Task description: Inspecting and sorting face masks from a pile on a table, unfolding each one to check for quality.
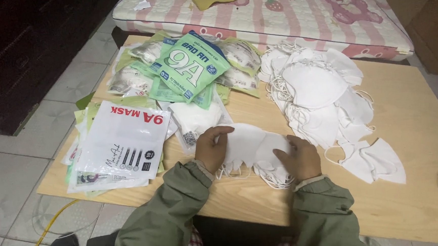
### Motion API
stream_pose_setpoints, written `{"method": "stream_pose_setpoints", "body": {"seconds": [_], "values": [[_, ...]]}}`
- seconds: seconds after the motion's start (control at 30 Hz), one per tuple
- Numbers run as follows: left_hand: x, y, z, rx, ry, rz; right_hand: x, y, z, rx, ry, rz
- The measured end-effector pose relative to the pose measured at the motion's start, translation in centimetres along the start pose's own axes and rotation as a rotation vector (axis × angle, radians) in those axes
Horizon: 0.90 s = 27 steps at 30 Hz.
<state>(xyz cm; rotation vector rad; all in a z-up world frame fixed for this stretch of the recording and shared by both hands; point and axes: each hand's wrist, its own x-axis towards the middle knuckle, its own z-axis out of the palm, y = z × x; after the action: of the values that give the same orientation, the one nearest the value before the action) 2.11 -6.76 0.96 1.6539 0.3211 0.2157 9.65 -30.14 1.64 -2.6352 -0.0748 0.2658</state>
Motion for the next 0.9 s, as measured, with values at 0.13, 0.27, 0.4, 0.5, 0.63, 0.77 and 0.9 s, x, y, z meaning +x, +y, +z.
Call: {"method": "stream_pose_setpoints", "body": {"seconds": [0.13, 0.27, 0.4, 0.5, 0.63, 0.77, 0.9], "values": [[0.0, -0.2, 0.1, 0.015, -0.004, -0.031, 0.9, 1.3, 0.7, 0.064, 0.027, 0.033], [0.1, 0.2, -0.1, 0.012, 0.018, -0.012, 1.4, 2.5, 1.8, 0.074, 0.143, 0.030], [0.5, -0.8, 0.1, -0.003, 0.063, 0.047, 1.3, 3.0, 2.1, 0.098, 0.372, -0.032], [0.6, -0.9, 0.0, -0.008, 0.087, 0.050, 1.0, 3.3, 1.8, 0.386, 0.545, -0.048], [0.6, -0.6, 0.0, -0.039, 0.116, 0.112, 2.5, 4.8, 3.2, 0.922, 0.598, -0.210], [0.0, 1.3, -0.1, -0.099, 0.048, -0.021, 1.5, 2.4, 3.3, 1.320, 0.249, -0.102], [-0.2, 1.2, 0.6, -0.065, -0.034, -0.085, 0.5, 0.8, 5.0, 1.339, 0.183, -0.154]]}}
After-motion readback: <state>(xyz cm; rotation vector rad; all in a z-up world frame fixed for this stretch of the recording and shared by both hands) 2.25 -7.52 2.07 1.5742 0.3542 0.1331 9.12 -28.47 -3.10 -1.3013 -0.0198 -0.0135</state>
